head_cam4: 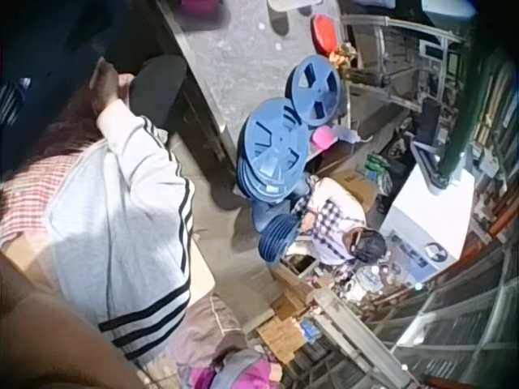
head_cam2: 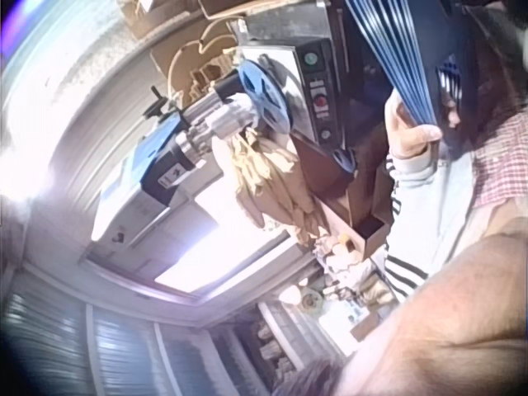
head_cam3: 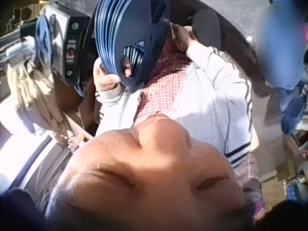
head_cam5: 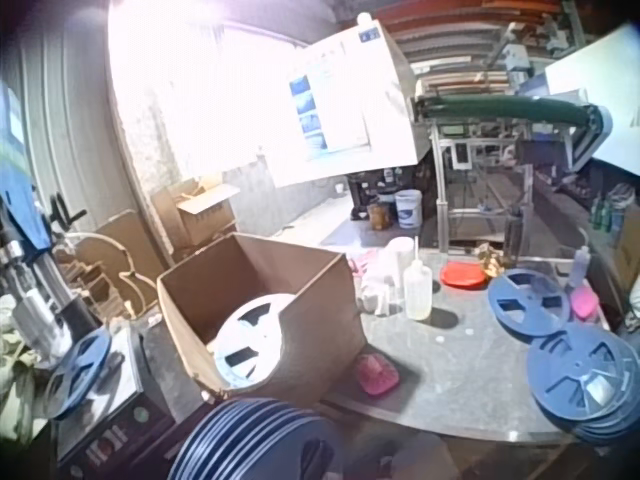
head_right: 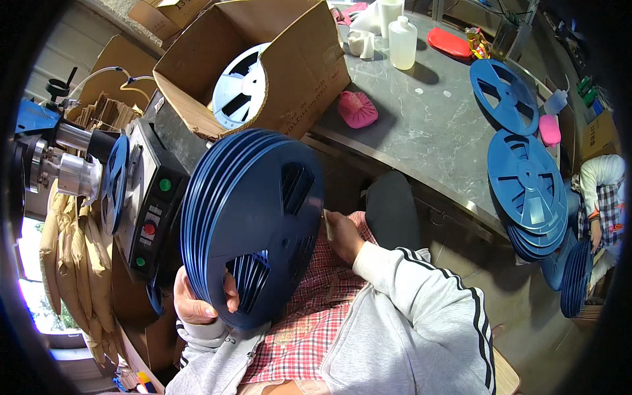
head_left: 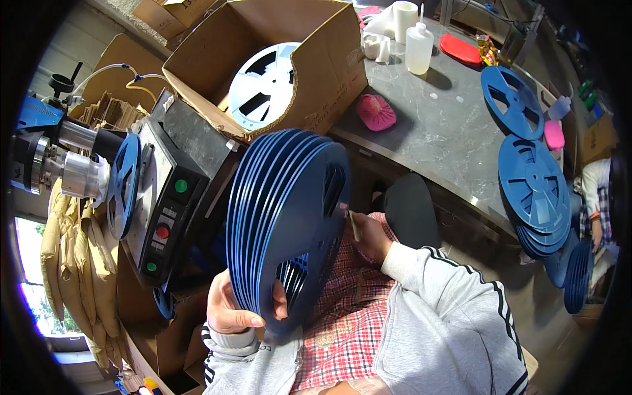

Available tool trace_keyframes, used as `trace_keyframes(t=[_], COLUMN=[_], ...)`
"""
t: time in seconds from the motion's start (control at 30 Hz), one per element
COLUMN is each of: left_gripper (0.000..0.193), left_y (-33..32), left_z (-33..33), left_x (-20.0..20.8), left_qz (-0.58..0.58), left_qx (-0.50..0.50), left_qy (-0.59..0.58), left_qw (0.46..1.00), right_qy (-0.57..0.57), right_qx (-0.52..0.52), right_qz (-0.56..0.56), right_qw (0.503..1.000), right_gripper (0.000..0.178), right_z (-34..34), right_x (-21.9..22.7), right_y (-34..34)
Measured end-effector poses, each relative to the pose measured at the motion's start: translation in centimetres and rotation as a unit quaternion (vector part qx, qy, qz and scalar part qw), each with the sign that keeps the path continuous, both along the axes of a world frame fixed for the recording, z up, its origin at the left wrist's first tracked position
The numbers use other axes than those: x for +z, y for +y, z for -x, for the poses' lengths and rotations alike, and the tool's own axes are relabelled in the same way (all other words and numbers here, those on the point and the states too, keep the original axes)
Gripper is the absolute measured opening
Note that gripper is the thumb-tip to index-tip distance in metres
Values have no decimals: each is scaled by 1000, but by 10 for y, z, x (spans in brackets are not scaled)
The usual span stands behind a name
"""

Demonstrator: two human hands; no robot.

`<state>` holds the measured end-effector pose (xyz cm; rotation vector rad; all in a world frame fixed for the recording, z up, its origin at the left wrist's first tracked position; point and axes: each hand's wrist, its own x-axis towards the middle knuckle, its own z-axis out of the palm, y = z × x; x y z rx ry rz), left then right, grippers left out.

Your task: The person wipes the surface of blue plastic reels with a pink cloth, then uses a small blade to scrape edges and remove burrs from a stack of reels. The person stacks the finished reels and hands them to a coworker.

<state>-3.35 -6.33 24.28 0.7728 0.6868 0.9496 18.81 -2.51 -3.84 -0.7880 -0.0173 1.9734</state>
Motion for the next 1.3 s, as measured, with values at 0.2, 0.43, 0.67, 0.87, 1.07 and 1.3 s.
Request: trace_keyframes(t=[0.2, 0.43, 0.67, 0.87, 1.07, 1.3], left_gripper=[65, 68, 62, 67, 44, 70], left_y=[6, 15, 17, 12, 27, 49], left_z=[8, 16, 7, 6, 5, 5], left_x=[-3, -6, -6, -9, -21, -38], left_qz=[-53, -94, -83, -42, -251, -402], left_qx=[4, 30, -14, -158, -399, -446], left_qy=[-41, -21, 44, 100, 223, 362], left_qw=[998, 995, 995, 981, 853, 713], right_qy=[114, -30, -43, 122, 388, 206], right_qx=[51, 82, -77, 23, 51, 111], right_qz=[17, 22, -121, -160, -272, -338], right_qw=[992, 996, 989, 979, 879, 912], right_gripper=[39, 31, 28, 62, 83, 32], right_z=[14, -4, -45, -61, -77, -78], right_x=[27, 71, 128, 183, 202, 217], right_y=[-26, -55, -22, 23, 20, 3])
